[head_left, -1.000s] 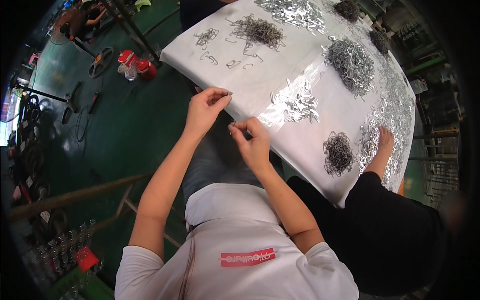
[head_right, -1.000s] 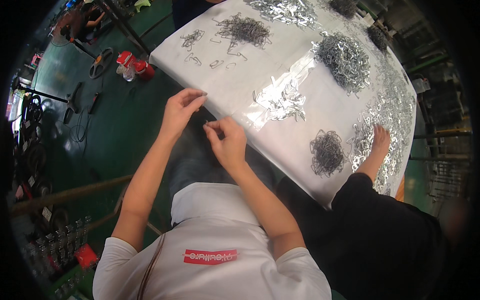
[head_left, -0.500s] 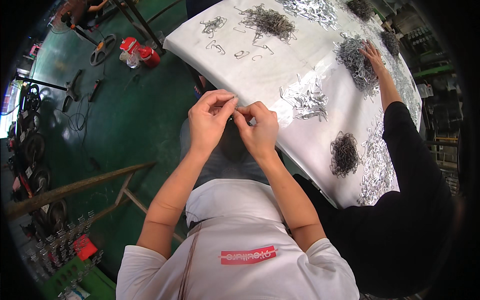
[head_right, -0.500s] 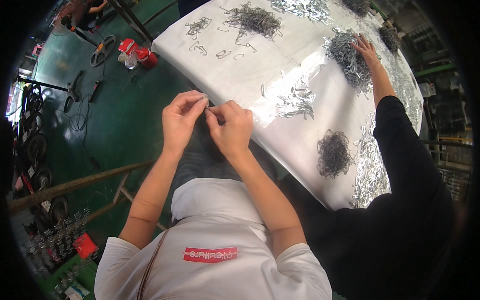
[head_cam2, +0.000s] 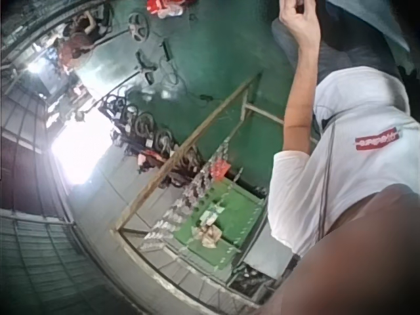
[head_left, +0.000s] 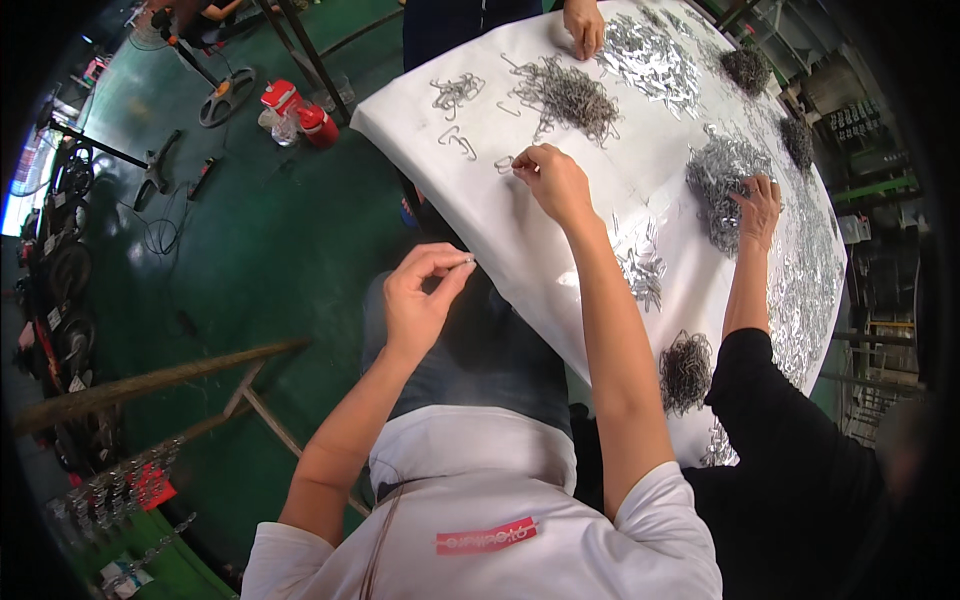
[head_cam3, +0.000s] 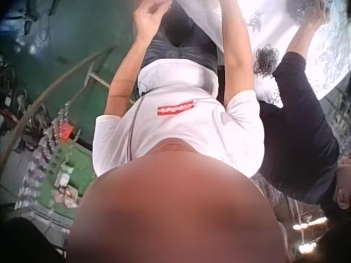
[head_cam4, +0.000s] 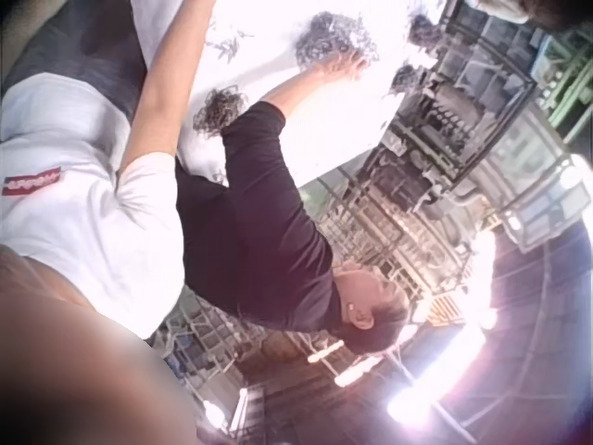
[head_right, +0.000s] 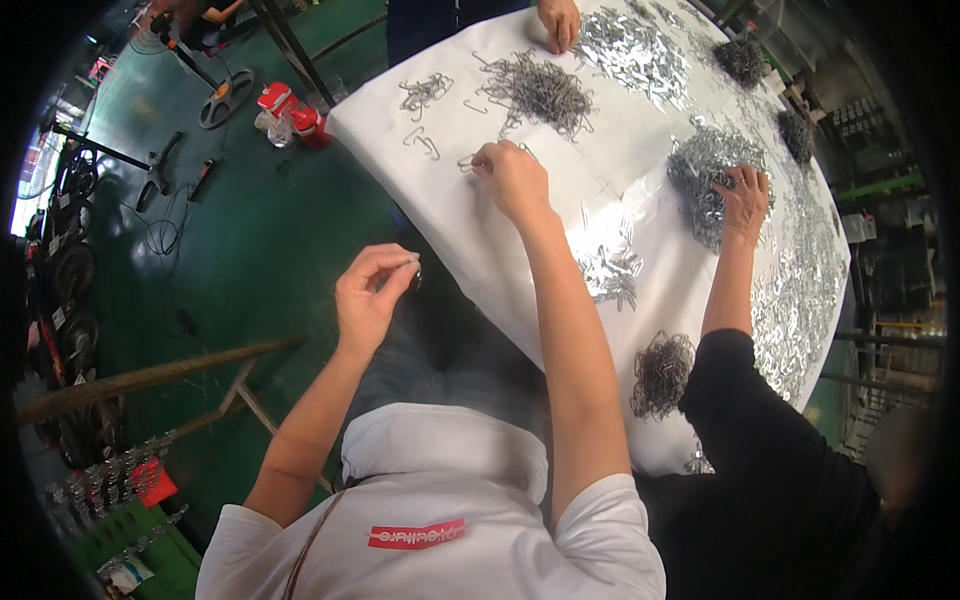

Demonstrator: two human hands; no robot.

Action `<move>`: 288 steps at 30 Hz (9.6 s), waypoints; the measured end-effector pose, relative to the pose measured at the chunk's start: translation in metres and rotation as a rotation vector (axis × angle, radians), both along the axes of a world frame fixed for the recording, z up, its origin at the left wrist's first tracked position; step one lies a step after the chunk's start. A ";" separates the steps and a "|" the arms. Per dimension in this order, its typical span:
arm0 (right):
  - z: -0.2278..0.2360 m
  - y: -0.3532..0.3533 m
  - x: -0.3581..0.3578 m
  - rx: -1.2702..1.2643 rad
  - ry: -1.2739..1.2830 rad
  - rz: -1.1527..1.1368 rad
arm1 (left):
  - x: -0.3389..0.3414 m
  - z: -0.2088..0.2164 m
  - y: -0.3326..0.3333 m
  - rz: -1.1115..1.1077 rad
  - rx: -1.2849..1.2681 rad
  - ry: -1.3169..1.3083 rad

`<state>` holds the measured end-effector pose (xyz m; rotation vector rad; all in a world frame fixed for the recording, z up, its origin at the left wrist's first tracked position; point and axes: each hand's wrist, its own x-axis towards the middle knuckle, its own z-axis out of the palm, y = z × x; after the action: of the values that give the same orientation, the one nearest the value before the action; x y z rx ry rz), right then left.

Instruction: The person repeatedly picks small metal hooks and fasteners from a white table, links them by hand, and places the assembled pieces onto a nearby metal rack. Other workers are visible at the same table performing similar assembly.

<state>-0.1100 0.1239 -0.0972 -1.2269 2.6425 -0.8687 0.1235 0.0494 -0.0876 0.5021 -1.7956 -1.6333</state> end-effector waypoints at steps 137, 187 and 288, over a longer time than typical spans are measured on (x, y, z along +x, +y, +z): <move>0.036 0.096 0.202 -1.048 -0.418 -0.159 | -0.088 -0.028 0.033 -0.319 -0.535 -0.096; 0.008 0.053 0.114 -0.511 -0.041 -0.286 | -0.006 0.035 0.001 -0.102 -0.208 -0.072; 0.035 0.062 0.179 -0.686 -0.258 -0.166 | 0.000 0.047 0.014 -0.146 -0.033 0.034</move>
<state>0.0691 0.1858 -0.0620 -0.8975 2.3218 -1.9219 0.1240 0.0631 -0.0406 0.3337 -1.8685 -1.6956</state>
